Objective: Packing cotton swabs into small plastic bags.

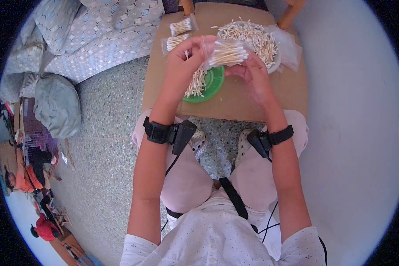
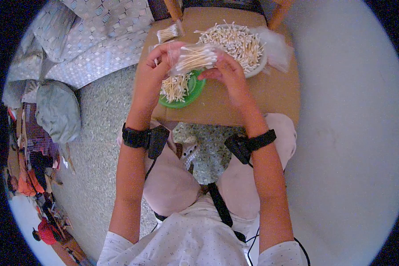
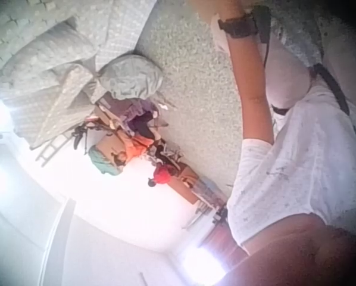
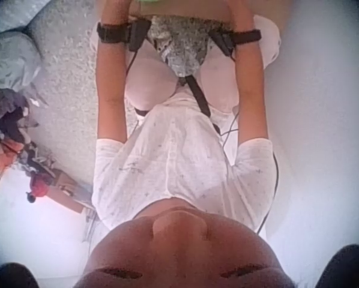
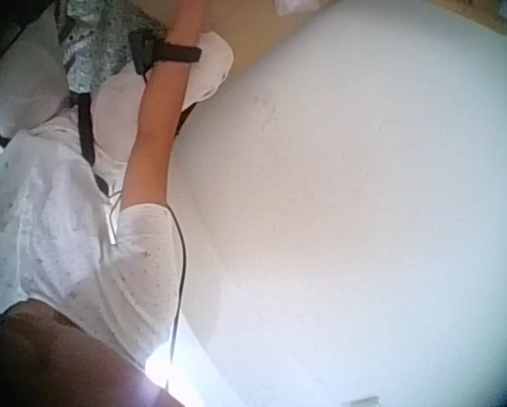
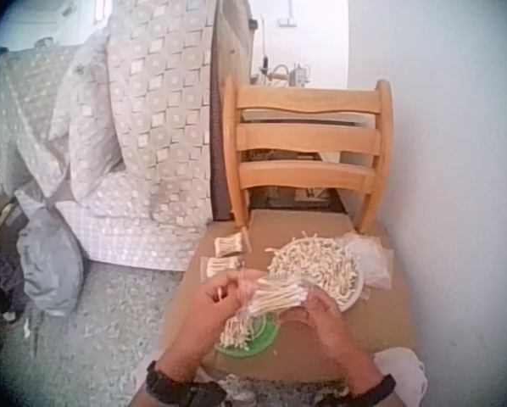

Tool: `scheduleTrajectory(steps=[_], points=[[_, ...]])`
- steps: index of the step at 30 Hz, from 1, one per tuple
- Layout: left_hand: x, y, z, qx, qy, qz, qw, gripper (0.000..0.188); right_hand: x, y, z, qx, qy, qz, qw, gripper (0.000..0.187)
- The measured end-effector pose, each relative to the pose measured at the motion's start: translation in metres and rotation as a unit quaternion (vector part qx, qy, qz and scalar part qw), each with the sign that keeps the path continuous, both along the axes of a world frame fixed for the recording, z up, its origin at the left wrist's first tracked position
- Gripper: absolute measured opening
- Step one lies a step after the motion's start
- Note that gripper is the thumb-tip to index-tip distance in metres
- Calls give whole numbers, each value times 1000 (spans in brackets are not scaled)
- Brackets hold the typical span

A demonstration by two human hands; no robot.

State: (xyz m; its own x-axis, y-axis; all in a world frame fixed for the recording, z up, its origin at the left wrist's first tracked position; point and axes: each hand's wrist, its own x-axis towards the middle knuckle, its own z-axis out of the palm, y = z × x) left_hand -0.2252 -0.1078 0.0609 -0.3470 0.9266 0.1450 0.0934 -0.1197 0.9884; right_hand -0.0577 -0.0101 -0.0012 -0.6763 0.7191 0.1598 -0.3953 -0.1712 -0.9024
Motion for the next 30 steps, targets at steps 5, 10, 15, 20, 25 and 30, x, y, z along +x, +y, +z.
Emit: scheduleTrajectory(steps=[5, 10, 15, 20, 25, 30], points=[[-3, 1, 1, -11, 83, 14, 996, 25, 1, -1, 0, -43, 5, 28, 999, 44], [-4, 2, -3, 28, 60, -16, 998, 26, 0, -2, -1, -18, -28, 4, 999, 43], [-3, -4, 4, -37, 184, -5, 982, 25, 0, 2, 7, -28, -43, 27, 998, 48], [6, -1, -2, -7, 165, 13, 986, 22, -1, -2, 15, -101, 9, 110, 989, 54], [8, 5, -6, 25, 140, 53, 988, 19, -5, -6, 11, -124, -18, 9, 992, 44], [9, 5, 1, 21, 171, 92, 981, 18, -4, -4, 13, -163, 67, -6, 984, 46]])
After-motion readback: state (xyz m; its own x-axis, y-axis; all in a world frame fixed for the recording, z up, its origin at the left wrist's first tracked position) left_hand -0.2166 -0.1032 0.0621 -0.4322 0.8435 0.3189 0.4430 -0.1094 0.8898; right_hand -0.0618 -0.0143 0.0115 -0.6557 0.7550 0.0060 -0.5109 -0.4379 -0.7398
